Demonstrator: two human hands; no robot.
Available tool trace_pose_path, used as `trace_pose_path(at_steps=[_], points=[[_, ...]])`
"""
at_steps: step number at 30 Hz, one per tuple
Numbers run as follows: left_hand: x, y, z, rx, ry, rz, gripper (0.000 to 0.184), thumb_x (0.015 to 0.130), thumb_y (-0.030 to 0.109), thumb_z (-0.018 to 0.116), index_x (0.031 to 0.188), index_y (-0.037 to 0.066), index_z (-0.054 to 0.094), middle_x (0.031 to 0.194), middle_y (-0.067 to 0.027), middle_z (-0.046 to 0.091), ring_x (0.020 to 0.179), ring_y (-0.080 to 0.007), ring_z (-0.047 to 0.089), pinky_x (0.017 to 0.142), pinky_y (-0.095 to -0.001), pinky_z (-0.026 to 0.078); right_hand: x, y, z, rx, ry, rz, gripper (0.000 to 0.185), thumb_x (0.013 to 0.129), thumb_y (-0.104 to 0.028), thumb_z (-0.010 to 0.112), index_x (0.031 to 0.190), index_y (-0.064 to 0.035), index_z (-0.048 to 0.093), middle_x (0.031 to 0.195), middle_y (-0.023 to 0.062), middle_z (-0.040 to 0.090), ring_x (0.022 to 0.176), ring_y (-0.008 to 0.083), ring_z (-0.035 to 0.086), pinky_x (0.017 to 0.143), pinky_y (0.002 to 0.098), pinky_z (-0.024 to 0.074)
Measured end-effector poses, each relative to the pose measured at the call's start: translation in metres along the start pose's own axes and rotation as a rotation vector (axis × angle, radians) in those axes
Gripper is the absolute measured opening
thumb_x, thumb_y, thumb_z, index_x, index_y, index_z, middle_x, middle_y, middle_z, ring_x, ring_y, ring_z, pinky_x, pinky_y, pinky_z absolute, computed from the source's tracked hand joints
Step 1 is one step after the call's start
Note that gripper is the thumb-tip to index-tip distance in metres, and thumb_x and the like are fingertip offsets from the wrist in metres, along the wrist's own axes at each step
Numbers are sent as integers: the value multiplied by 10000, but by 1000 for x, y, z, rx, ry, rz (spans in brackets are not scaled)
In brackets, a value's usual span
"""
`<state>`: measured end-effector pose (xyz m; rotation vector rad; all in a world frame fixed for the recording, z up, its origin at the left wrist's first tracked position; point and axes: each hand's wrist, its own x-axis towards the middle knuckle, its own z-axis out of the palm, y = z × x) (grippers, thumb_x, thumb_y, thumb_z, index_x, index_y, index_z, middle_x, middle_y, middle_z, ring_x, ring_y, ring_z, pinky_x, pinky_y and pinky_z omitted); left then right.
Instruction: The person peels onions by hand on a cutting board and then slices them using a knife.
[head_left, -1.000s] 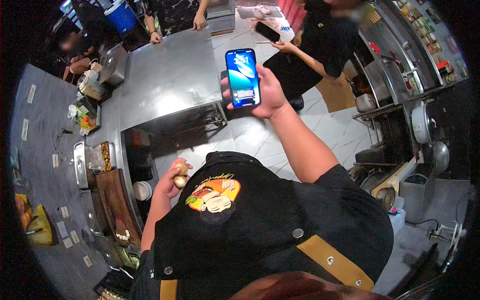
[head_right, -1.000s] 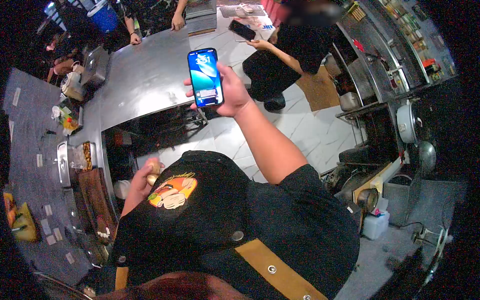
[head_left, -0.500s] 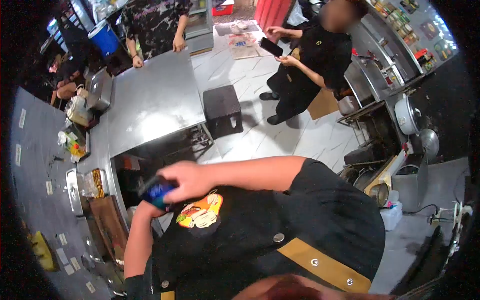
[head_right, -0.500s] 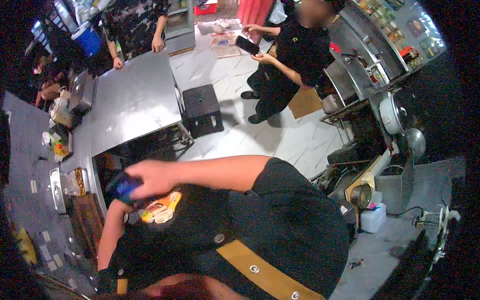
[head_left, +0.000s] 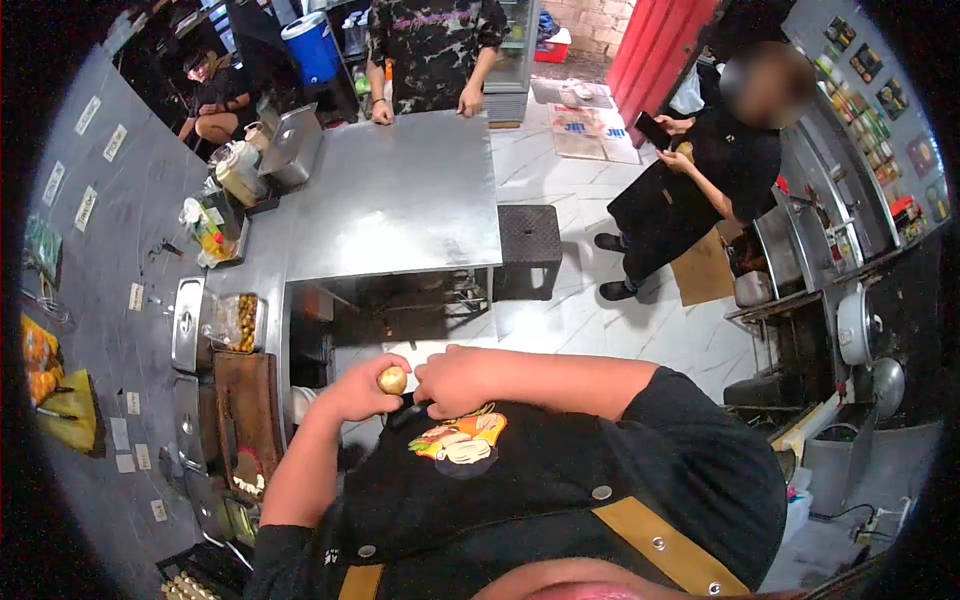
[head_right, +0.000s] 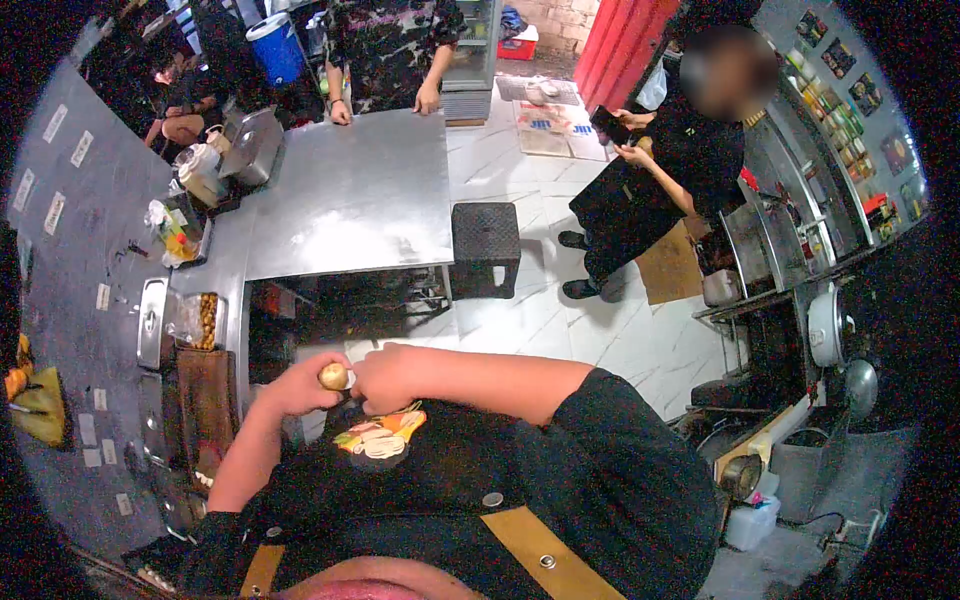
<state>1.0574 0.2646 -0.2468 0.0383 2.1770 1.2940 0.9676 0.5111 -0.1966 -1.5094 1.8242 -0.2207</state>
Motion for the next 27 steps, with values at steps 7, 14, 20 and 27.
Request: trace_pose_path(at_steps=[7, 14, 20, 27], points=[[-33, -77, -6, -288, 33, 123, 444, 941, 108, 809, 1328, 111, 591, 1033, -28, 663, 842, -144, 648, 698, -318, 550, 53, 24, 7, 390, 74, -274, 509, 1011, -413, 655, 1457, -167, 662, 1304, 194, 739, 1161, 385, 707, 998, 474, 555], [-78, -204, -68, -688, 240, -147, 349, 1033, 108, 672, 1352, 131, 532, 976, -77, 661, 730, -208, 690, 638, -358, 581, 99, 66, 24, 620, 545, 147, 439, 1037, -329, 670, 1385, -62, 663, 1215, 128, 747, 1123, 237, 719, 964, 400, 562], [-119, -292, -142, -706, 190, -172, 324, 1053, 115, 612, 1358, 132, 505, 996, -110, 637, 711, -251, 694, 589, -398, 581, 183, 55, 95, 905, 499, 696, 382, 982, -404, 703, 1137, -60, 757, 1044, 153, 774, 944, 216, 753, 816, 434, 604], [-169, -376, -200, -975, 169, -336, 348, 1049, 157, 591, 1384, 183, 501, 1036, -115, 658, 680, -276, 687, 529, -424, 576, 292, -3, 133, 588, 193, 538, 531, 939, -487, 709, 1309, -106, 724, 1260, 193, 752, 1182, 369, 702, 1032, 462, 535]])
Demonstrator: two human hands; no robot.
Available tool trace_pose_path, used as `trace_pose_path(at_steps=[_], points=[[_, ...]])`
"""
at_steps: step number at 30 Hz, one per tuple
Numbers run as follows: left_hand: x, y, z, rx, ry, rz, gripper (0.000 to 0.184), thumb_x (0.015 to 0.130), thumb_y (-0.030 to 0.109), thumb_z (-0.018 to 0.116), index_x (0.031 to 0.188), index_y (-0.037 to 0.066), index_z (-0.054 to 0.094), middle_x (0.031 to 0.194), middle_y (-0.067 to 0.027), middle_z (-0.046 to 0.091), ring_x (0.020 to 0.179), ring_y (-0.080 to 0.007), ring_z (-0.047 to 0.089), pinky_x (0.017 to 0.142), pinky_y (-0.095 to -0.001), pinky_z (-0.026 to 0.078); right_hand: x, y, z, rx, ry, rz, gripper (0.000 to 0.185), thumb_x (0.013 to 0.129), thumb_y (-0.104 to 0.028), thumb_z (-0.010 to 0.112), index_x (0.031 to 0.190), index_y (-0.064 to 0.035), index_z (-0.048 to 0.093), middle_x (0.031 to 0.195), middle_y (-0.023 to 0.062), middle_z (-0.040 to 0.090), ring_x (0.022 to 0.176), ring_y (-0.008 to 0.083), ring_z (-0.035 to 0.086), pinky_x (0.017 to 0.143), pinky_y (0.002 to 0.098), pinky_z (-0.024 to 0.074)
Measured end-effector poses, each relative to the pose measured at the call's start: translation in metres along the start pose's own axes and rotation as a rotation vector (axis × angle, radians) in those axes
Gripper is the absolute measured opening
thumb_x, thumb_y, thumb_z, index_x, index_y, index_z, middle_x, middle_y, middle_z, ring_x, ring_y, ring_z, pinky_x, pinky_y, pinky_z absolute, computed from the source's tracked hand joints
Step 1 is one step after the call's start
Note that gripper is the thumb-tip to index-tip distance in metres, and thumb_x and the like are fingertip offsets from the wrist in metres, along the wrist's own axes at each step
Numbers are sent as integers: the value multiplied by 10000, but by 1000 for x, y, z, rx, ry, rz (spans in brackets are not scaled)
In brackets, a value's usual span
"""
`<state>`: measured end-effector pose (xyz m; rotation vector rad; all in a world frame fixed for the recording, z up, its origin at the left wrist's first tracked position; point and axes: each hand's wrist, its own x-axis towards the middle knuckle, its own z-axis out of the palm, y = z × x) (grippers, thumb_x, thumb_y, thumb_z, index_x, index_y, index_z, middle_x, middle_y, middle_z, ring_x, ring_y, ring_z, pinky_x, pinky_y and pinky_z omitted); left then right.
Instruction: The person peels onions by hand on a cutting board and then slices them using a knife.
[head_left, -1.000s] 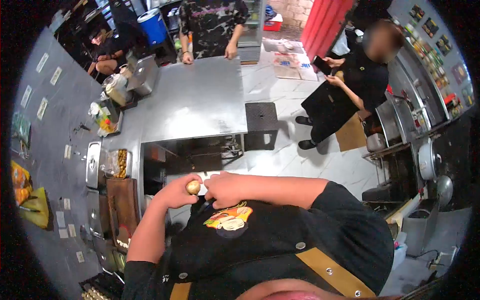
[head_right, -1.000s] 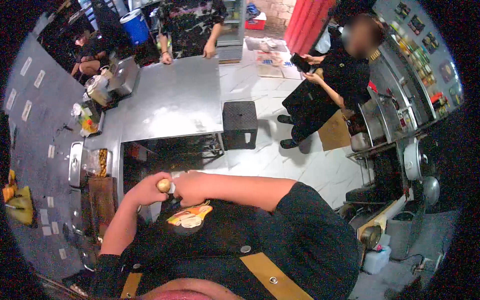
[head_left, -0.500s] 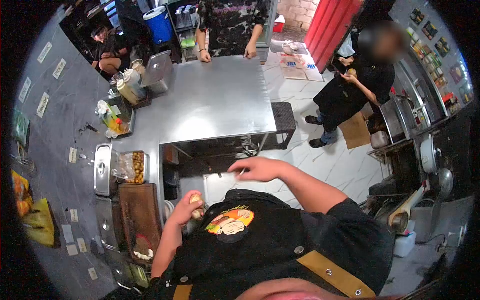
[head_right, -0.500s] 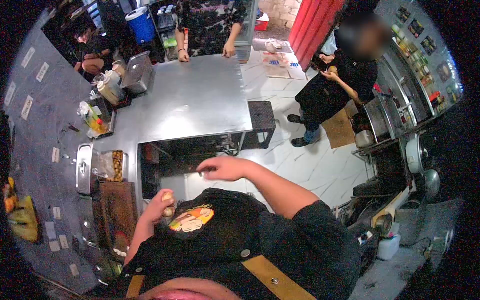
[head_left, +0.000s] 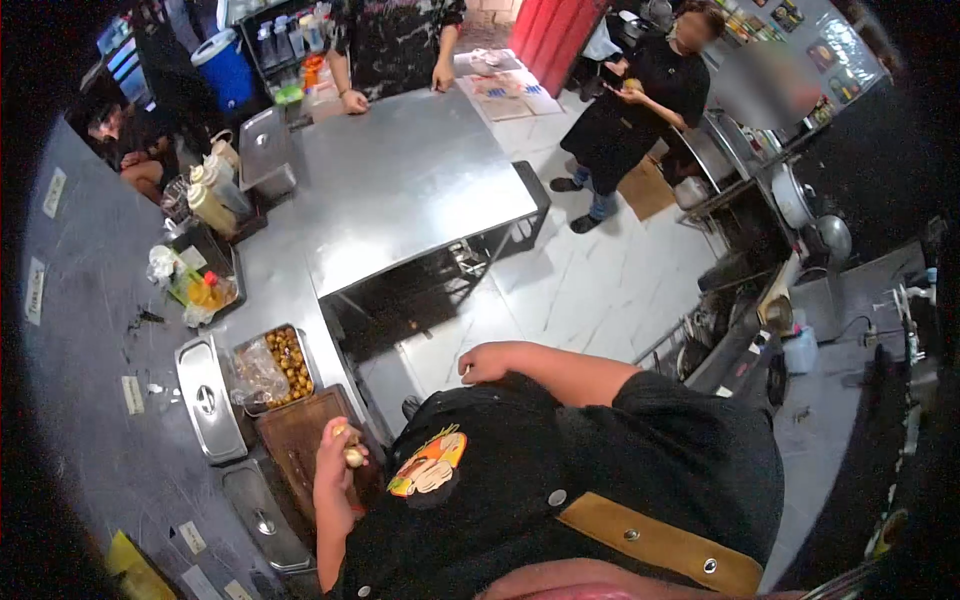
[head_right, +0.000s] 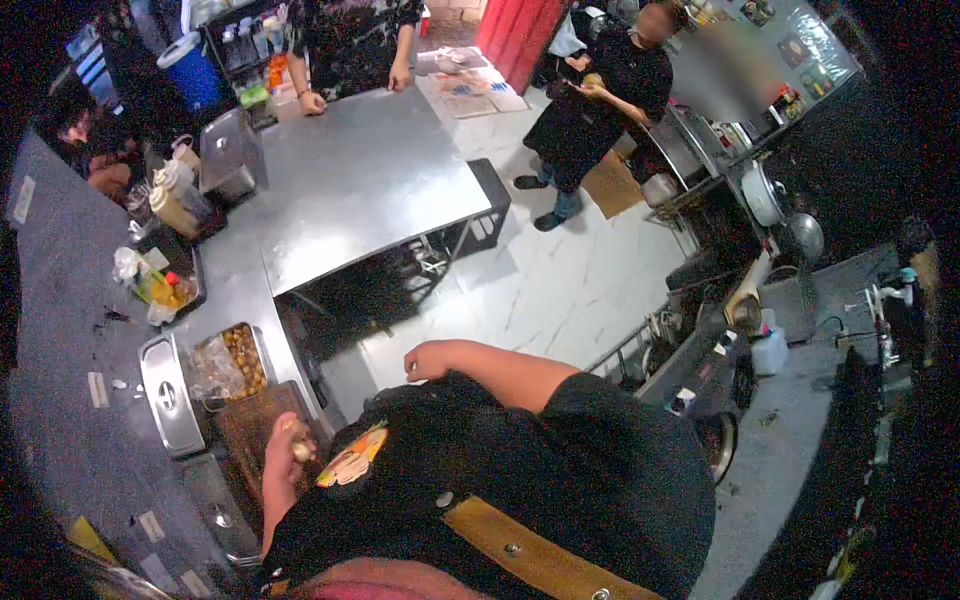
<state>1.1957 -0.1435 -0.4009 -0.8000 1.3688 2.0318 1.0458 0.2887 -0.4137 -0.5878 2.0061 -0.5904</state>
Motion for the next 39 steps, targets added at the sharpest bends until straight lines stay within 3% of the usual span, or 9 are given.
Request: trace_pose_path(at_steps=[5, 9, 18, 24, 26, 28, 33, 36, 39], points=[[-21, -17, -31, -175, 138, 133, 503, 1006, 145, 704, 1463, 184, 499, 997, -67, 634, 662, -222, 653, 493, -368, 539, 39, -19, 1, -115, -117, 113, 476, 924, -415, 683, 1278, -103, 742, 1153, 166, 793, 1041, 303, 739, 953, 439, 572], [-28, -60, -69, 237, 401, 270, 539, 949, 226, 828, 1382, 115, 527, 1049, -86, 655, 785, -168, 637, 671, -361, 553, 85, -42, -16, -89, -130, 35, 469, 999, -435, 707, 1267, -50, 724, 1109, 141, 793, 961, 262, 746, 873, 405, 581], [-65, -106, -62, 464, 749, 298, 535, 837, 306, 869, 1254, 65, 636, 1214, -195, 697, 1165, -372, 681, 999, -440, 531, 203, -228, 19, -588, -119, -384, 358, 948, -302, 673, 1203, -55, 727, 1138, 281, 742, 1068, 464, 720, 947, 549, 574], [-89, -124, -35, 439, 905, 201, 466, 848, 267, 831, 1246, 101, 656, 1190, -181, 681, 1112, -378, 668, 1001, -446, 529, 242, -308, 94, -687, -264, -597, 357, 929, -255, 688, 1249, -96, 687, 1136, 229, 742, 1106, 446, 708, 950, 555, 572], [-91, -169, -37, 393, 902, 288, 460, 847, 265, 844, 1226, 86, 655, 1171, -178, 686, 1089, -377, 670, 979, -451, 538, 242, -318, 116, -590, -255, -702, 241, 916, -189, 694, 1108, -47, 656, 1017, 220, 740, 992, 450, 708, 866, 543, 562], [-90, -200, -36, 337, 768, 388, 466, 839, 252, 865, 1207, 65, 651, 1114, -165, 706, 1051, -360, 693, 941, -446, 550, 245, -326, 129, -610, -294, -654, 297, 899, -201, 712, 1155, -61, 655, 1154, 211, 729, 1058, 466, 691, 886, 535, 566], [-112, -193, -30, 117, 819, 275, 495, 823, 233, 888, 1226, 58, 660, 1030, -148, 732, 975, -318, 723, 895, -428, 557, 268, -347, 170, -833, -19, -1161, 421, 970, -169, 595, 1386, -124, 649, 1466, 96, 608, 1366, 363, 577, 1085, 562, 489], [-103, -194, -43, 351, 849, 420, 508, 818, 229, 887, 1241, 63, 659, 1068, -159, 717, 1013, -328, 704, 911, -425, 551, 294, -356, 198, -822, 155, -1399, 394, 1000, -158, 535, 1367, -134, 676, 1373, 83, 646, 1338, 314, 592, 1089, 561, 476], [-90, -177, -47, 395, 901, 496, 528, 847, 202, 895, 1277, 81, 613, 1130, -140, 700, 1057, -314, 701, 928, -403, 558, 293, -373, 183, -1053, -71, -1190, 367, 995, -173, 553, 1328, -136, 704, 1330, 85, 651, 1303, 305, 607, 1072, 532, 496]])
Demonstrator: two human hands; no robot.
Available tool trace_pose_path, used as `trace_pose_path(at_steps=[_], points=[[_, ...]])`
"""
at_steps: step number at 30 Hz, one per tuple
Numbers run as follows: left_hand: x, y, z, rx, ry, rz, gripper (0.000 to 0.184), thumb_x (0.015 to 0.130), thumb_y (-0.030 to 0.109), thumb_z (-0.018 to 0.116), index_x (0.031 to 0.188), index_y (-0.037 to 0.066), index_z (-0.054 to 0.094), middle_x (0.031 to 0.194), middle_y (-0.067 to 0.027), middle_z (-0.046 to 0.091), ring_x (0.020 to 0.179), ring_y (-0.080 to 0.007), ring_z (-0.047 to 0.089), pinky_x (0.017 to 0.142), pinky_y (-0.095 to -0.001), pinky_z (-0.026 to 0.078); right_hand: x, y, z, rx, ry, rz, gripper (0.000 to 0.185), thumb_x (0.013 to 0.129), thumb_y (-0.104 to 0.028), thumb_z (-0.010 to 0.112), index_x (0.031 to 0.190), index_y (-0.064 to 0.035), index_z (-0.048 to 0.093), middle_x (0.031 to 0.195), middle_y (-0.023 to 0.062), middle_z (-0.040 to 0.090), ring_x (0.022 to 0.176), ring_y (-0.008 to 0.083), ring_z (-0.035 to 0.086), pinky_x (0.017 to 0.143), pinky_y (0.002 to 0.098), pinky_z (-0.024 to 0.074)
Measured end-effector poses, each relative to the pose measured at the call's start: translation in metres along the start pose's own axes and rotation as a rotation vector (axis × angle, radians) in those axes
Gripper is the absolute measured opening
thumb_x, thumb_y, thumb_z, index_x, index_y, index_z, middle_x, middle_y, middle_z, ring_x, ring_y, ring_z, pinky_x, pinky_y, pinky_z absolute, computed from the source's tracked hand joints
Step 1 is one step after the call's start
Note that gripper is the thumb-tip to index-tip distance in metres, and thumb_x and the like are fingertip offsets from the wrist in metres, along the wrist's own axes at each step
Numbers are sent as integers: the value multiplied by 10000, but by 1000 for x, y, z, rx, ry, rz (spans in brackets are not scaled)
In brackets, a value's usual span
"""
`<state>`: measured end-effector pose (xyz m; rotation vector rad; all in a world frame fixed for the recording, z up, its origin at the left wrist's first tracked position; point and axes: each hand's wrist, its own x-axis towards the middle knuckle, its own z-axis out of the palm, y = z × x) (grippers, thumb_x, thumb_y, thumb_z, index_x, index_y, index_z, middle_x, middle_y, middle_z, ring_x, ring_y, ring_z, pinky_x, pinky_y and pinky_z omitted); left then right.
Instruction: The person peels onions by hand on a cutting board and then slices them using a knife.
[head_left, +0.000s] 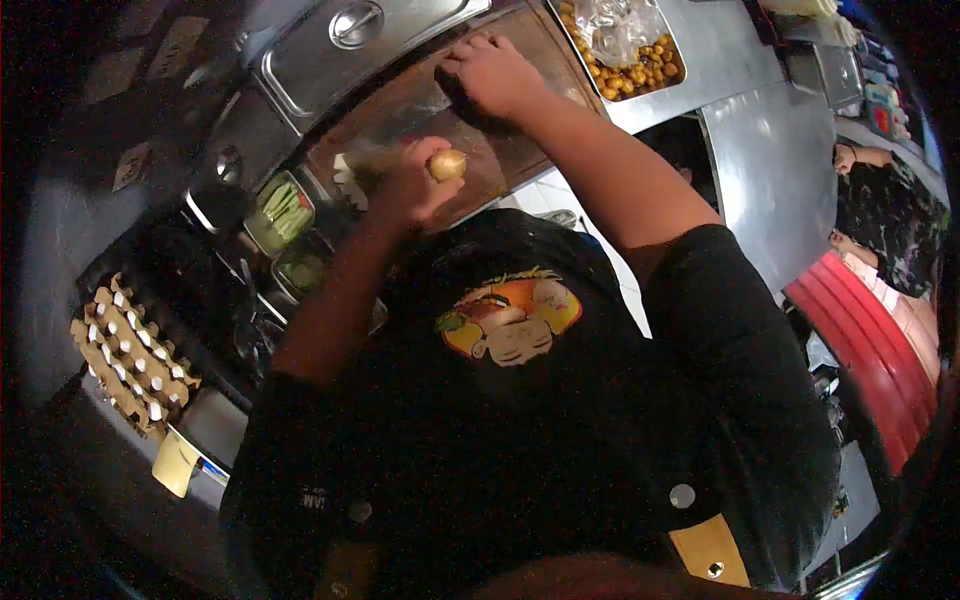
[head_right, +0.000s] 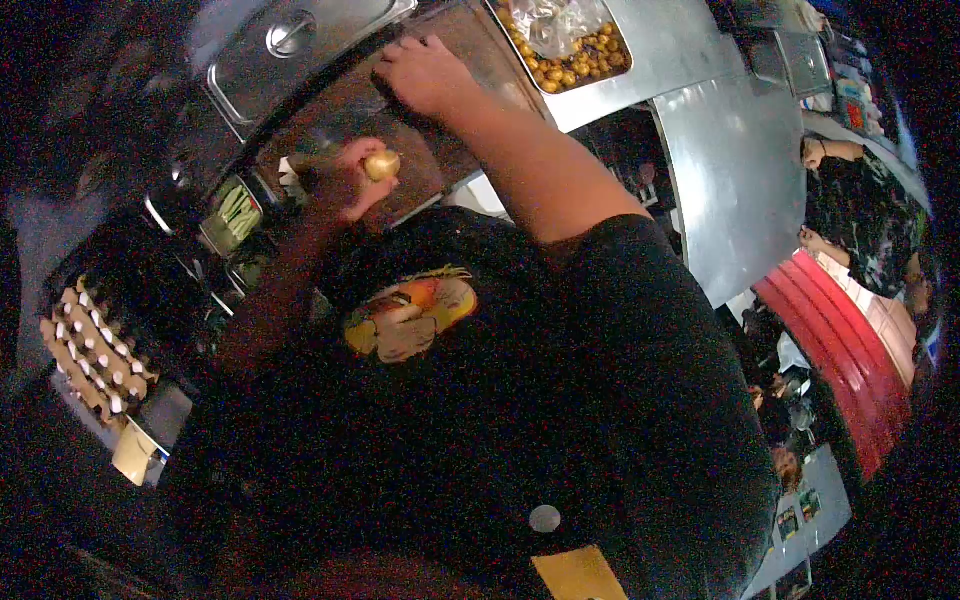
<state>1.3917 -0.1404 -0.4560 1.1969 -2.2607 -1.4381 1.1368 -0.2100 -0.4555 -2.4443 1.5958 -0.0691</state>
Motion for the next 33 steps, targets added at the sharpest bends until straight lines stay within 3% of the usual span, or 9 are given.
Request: trace_pose_path(at_steps=[6, 8, 12, 21, 24, 26, 28, 31, 33], points=[[46, 22, 13, -4, -42, 138, 566, 826, 223, 903, 1296, 74, 626, 1242, -175, 662, 1152, -348, 673, 998, -437, 546, -51, 38, -15, -40, -20, 155, 339, 947, -199, 652, 1278, -174, 715, 1203, 76, 646, 1206, 307, 619, 1014, 466, 513], [61, 29, 22, 98, -123, -16, 602, 825, 259, 902, 1325, 73, 622, 1237, -179, 659, 1155, -378, 664, 1023, -451, 540, -69, 42, -13, -6, -17, 204, 351, 939, -203, 663, 1286, -172, 707, 1191, 82, 639, 1199, 311, 620, 1002, 464, 517], [65, 39, 26, 199, -146, -7, 608, 824, 290, 902, 1330, 75, 642, 1258, -181, 652, 1154, -385, 662, 1021, -449, 542, -68, 31, -12, 35, 41, 230, 447, 923, -221, 694, 1368, -196, 672, 1250, 90, 628, 1219, 318, 607, 1006, 476, 493], [65, 22, 24, 175, 28, 344, 610, 800, 271, 909, 1333, 87, 677, 1196, -176, 702, 1116, -394, 691, 976, -429, 563, -48, 25, -3, 52, -79, 245, 375, 965, -169, 596, 1329, -163, 684, 1332, 92, 645, 1305, 299, 571, 1061, 482, 453], [71, 27, 32, 205, 82, 399, 612, 807, 287, 905, 1346, 113, 675, 1271, -152, 709, 1158, -383, 688, 1011, -448, 538, -79, 43, -5, 75, 29, 243, 306, 990, -199, 586, 1273, -111, 663, 1230, 151, 697, 1204, 358, 648, 1008, 498, 504], [73, 39, 32, 330, 50, 362, 563, 830, 235, 860, 1345, 119, 666, 1251, -115, 714, 1151, -328, 692, 1038, -467, 500, -107, 51, -21, 420, -161, 555, 308, 999, -224, 613, 1259, -60, 619, 1132, 225, 722, 1068, 433, 701, 937, 538, 540], [78, 34, 35, 314, 52, 356, 592, 818, 257, 870, 1357, 136, 658, 1280, -112, 718, 1181, -353, 682, 1068, -482, 480, -154, 64, -22, 587, -29, 527, 344, 978, -218, 671, 1252, -40, 565, 1111, 275, 719, 1008, 485, 705, 880, 563, 555], [84, 36, 35, 305, 11, 288, 610, 809, 251, 866, 1368, 144, 646, 1299, -119, 725, 1215, -381, 670, 1100, -490, 468, -212, 61, -45, 615, -51, 703, 366, 944, -134, 716, 1241, -29, 527, 1086, 212, 734, 996, 403, 732, 846, 511, 567], [90, 40, 33, 310, -29, 231, 599, 812, 223, 852, 1366, 135, 642, 1288, -130, 729, 1220, -384, 668, 1102, -483, 476, -251, 58, -36, 865, 30, 764, 381, 950, -82, 700, 1269, -36, 499, 1014, 142, 725, 917, 257, 729, 770, 418, 572]])
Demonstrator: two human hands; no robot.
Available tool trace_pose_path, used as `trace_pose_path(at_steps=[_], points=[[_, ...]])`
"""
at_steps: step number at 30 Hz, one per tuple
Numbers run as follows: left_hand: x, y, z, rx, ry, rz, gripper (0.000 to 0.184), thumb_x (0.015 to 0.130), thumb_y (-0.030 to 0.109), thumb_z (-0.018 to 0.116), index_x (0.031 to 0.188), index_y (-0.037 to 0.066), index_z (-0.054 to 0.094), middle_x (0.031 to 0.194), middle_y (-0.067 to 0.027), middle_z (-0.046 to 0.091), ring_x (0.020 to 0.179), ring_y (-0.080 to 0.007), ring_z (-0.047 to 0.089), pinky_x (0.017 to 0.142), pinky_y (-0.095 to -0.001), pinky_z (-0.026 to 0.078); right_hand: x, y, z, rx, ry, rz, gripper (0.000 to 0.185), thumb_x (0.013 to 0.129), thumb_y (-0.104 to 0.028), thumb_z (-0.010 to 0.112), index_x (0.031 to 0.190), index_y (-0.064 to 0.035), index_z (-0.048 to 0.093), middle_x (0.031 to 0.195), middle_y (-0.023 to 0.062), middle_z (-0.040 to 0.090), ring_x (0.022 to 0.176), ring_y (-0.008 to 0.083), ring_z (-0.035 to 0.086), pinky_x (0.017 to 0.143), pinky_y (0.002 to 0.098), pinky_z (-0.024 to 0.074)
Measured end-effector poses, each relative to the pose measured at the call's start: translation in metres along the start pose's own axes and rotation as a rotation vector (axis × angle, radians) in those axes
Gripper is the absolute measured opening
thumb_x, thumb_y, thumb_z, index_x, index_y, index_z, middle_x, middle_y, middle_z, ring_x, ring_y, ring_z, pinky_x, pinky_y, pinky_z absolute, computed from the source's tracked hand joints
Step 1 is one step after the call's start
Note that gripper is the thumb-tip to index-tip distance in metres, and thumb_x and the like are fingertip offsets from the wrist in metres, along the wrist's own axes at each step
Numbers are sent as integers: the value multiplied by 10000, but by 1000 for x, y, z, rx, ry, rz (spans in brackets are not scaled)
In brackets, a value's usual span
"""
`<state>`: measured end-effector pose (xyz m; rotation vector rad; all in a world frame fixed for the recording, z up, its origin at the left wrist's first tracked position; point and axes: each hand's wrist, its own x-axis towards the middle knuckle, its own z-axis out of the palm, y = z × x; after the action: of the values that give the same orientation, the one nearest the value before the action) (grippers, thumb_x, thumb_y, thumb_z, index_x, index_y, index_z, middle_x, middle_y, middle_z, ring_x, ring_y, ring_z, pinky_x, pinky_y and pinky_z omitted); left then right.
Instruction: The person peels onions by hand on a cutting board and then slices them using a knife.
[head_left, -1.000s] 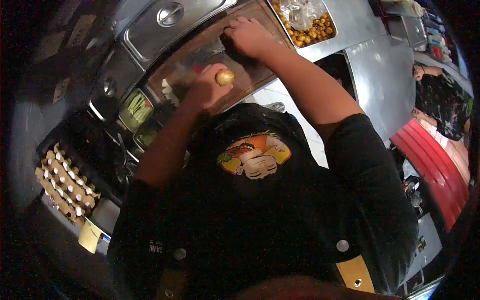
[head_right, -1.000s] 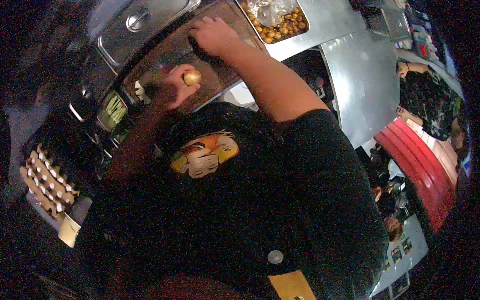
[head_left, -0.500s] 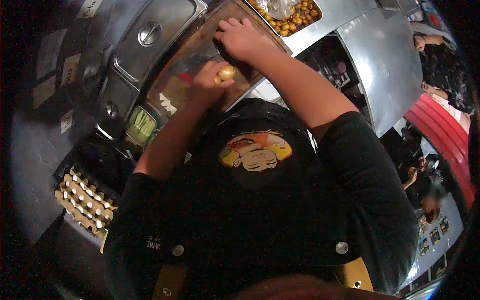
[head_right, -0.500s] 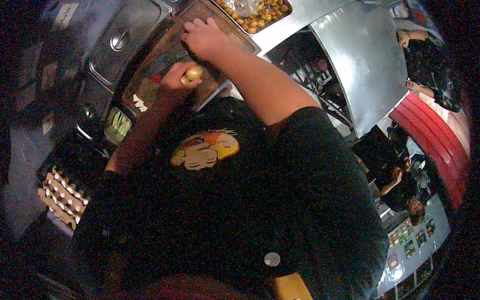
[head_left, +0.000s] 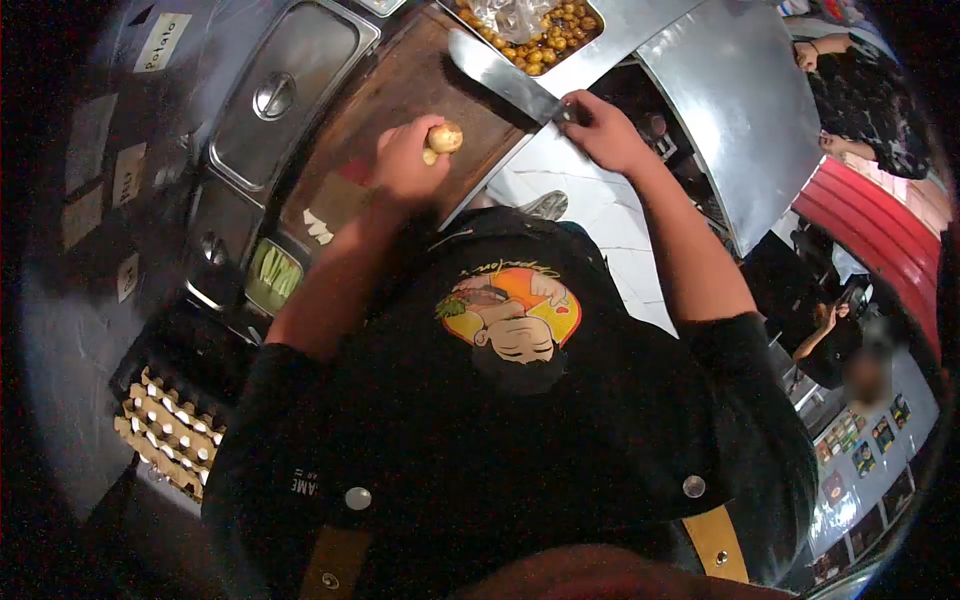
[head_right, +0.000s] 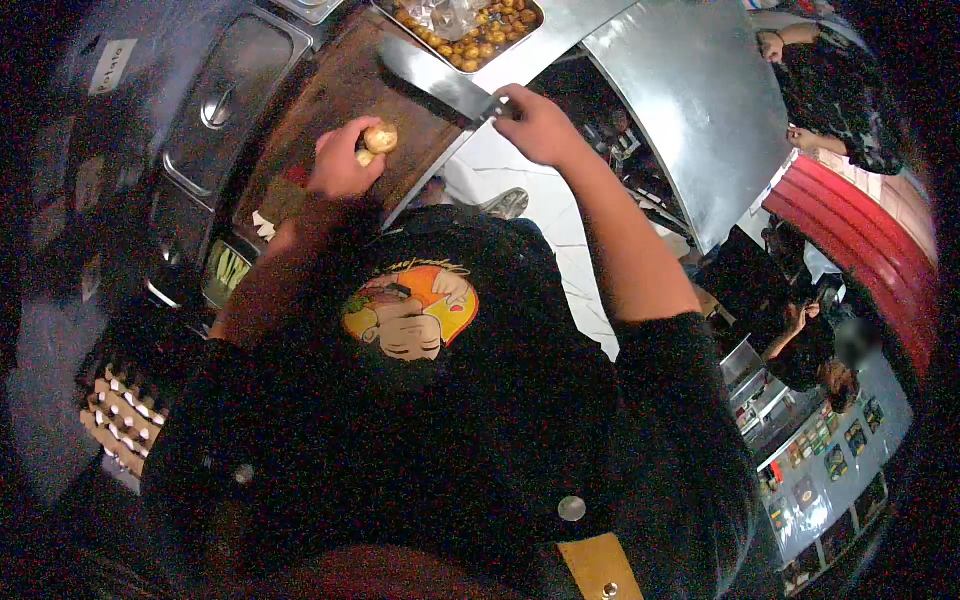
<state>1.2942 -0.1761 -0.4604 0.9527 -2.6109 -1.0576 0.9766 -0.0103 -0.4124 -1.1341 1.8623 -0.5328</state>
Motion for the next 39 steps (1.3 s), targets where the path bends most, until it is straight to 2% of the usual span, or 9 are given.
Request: trace_pose_path(at_steps=[1, 3, 5, 8, 12, 13, 21, 28, 39], points=[[5, -1, -1, -67, -65, -26, 583, 823, 181, 831, 1368, 115, 635, 1315, -147, 709, 1231, -387, 659, 1106, -474, 482, -10, 15, 4, -4, 6, 2, 381, 950, -82, 700, 1269, -36, 499, 1014, 142, 725, 917, 257, 729, 770, 418, 572], [13, 0, 1, -136, -137, -46, 567, 834, 140, 810, 1370, 95, 629, 1341, -164, 689, 1242, -390, 650, 1110, -464, 489, -30, 30, 14, 261, 7, 177, 399, 961, -59, 681, 1318, -73, 502, 959, 70, 685, 800, 130, 664, 682, 331, 538], [19, 2, 3, -203, -24, 120, 515, 849, 136, 794, 1327, 42, 628, 1387, -176, 614, 1248, -395, 628, 1079, -466, 508, -48, 18, 23, 270, 19, 255, 364, 994, -93, 657, 1330, -103, 519, 861, 31, 640, 668, 114, 597, 581, 307, 476], [20, 13, 1, -185, -38, 90, 516, 871, 147, 806, 1335, 27, 613, 1385, -192, 576, 1249, -399, 623, 1082, -451, 514, -58, -3, 46, 287, 124, 189, 266, 1047, -171, 650, 1289, -90, 575, 769, -3, 599, 636, 97, 563, 555, 311, 445], [23, 25, 2, -142, -51, -4, 511, 884, 170, 820, 1329, 37, 608, 1321, -184, 594, 1238, -402, 621, 1064, -452, 522, -52, -19, 68, 35, 221, 37, 291, 1087, -314, 611, 1160, -32, 609, 814, 193, 689, 705, 379, 674, 652, 477, 509], [24, 28, 1, -162, -58, -5, 490, 872, 150, 826, 1301, 36, 619, 1314, -189, 604, 1226, -407, 628, 1062, -454, 527, -51, -34, 63, 12, 107, 146, 298, 1082, -309, 583, 1086, -11, 586, 898, 285, 686, 853, 492, 677, 735, 553, 517], [26, 31, 3, -85, -14, 93, 402, 866, 137, 819, 1208, 39, 631, 1267, -196, 622, 1180, -430, 635, 1022, -472, 537, -37, -62, 86, -230, 67, 20, 239, 978, -211, 590, 1083, 3, 573, 938, 289, 721, 921, 488, 715, 832, 601, 561], [27, 33, -1, -62, -41, 83, 412, 850, 132, 820, 1207, 40, 635, 1252, -186, 622, 1161, -434, 635, 996, -475, 547, -36, -71, 90, -308, 39, 31, 243, 980, -217, 609, 1080, 1, 566, 933, 270, 729, 878, 470, 730, 770, 588, 574], [29, 25, 3, -57, -26, 109, 379, 881, 184, 780, 1222, 69, 662, 1248, -143, 651, 1179, -406, 635, 991, -473, 541, -38, -77, 86, -335, -41, 73, 270, 1009, -224, 614, 1140, 5, 557, 1011, 272, 739, 958, 465, 735, 840, 577, 582]])
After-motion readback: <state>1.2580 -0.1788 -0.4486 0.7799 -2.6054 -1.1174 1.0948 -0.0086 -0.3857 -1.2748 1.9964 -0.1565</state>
